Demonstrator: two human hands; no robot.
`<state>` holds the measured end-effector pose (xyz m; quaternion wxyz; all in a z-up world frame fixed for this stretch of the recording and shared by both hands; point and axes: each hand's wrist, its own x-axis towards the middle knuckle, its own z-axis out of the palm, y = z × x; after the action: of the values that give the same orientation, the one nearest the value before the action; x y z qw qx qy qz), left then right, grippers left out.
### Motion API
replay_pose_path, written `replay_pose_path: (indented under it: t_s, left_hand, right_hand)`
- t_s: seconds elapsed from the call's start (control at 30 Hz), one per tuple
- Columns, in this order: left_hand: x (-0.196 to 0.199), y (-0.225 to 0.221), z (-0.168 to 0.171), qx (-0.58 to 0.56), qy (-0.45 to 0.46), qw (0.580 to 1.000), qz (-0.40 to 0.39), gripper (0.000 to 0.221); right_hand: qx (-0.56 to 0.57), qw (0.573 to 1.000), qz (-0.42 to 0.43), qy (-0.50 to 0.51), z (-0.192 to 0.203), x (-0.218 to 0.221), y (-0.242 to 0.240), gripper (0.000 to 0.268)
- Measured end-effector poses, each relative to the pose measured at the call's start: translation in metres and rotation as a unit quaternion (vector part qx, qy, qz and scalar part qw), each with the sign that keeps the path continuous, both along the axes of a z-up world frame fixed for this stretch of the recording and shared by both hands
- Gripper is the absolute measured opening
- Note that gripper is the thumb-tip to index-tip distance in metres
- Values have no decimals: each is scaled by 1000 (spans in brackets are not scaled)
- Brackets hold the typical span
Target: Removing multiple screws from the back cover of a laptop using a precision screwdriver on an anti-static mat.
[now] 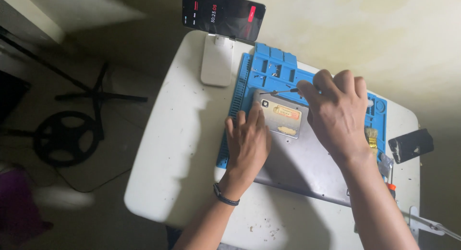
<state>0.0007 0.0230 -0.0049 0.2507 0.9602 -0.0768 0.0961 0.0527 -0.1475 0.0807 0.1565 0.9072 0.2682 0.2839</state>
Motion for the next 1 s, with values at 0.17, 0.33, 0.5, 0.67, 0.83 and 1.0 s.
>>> replay_pose_path:
  t_s: [0.17,0.33,0.5,0.67,0.83,1.0]
  left_hand:
    - [0,-4,1,13,18,1000,5,44]
    - [-1,-9,-3,20,36,999,0,45]
    - [-2,-23,-33,92,-149,980,90,40]
    - [-4,-27,-34,123,-121,981,88,46]
    - [-1,-16,4,62,91,994,-13,54]
    - [-4,-17,6,71,60,996,-3,54]
  right_hand:
    - [-66,996,51,19,17,23,18,14]
    - [-88,993,73,26,28,41,29,23]
    - [-141,986,84,-25,16,53,27,52]
    - [-133,987,91,-6,22,52,25,37]
    - [-137,990,12,29,32,41,36,36]
    - [-126,990,57,-15,38,31,56,20]
